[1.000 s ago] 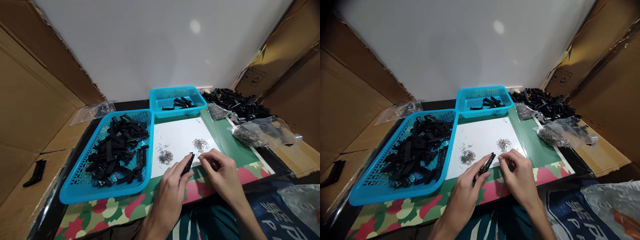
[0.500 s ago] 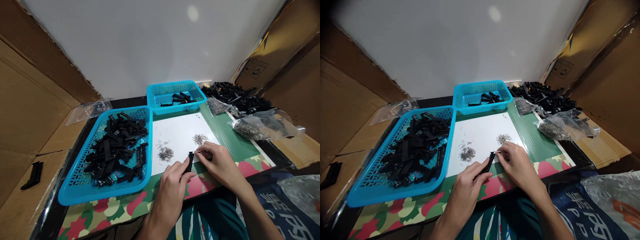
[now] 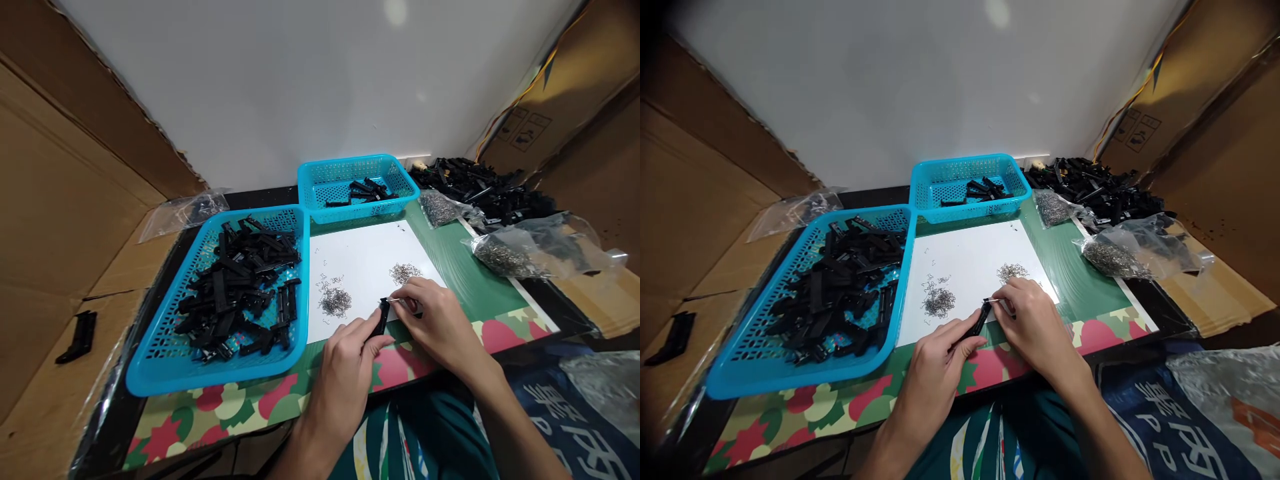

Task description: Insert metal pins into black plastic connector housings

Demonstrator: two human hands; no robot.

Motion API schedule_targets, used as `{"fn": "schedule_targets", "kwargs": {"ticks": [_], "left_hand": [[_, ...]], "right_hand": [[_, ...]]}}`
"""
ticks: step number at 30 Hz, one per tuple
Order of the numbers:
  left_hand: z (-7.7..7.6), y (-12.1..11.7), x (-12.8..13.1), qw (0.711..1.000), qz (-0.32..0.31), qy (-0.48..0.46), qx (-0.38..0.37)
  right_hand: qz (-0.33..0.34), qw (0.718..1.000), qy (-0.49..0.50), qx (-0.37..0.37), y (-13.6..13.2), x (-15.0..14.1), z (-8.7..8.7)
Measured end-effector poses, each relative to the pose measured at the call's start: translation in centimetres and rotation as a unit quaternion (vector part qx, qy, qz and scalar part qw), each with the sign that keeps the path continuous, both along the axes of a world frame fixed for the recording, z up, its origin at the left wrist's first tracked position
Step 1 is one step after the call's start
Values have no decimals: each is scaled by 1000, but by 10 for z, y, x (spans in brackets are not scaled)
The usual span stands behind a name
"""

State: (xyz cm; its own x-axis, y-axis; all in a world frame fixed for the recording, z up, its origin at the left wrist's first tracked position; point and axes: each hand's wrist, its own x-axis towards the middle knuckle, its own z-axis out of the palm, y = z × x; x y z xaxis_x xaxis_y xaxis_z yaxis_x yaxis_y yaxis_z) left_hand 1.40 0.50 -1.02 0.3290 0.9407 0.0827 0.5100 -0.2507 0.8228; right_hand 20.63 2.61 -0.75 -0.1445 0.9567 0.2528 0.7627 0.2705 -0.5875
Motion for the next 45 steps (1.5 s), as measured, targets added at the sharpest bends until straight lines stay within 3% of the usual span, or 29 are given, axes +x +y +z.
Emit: {"fn": "schedule_targets", "kwargs": {"ticks": [9,22,28,33,39,45], "left_hand": [[8,3,4,1000,14,0,-2],[4,1,5,1000,10,-12,-26],[5,0,4,999,20,-25,-33],[4,1,3,998,29,-51,-32],[3,2,2,998,30,-43,-40],[0,1,-1,999,3,-26,-26]], "right_hand": [[30,999,-37,2,3,2,6],[9,996,-86,-23,0,-6,4],[64,992,-57,-87,8,-1,18],[101,989,-35,-100,6,11,25],[20,999,35,-16,7,25,24],[-175,980,16,92,5,20,18]]}}
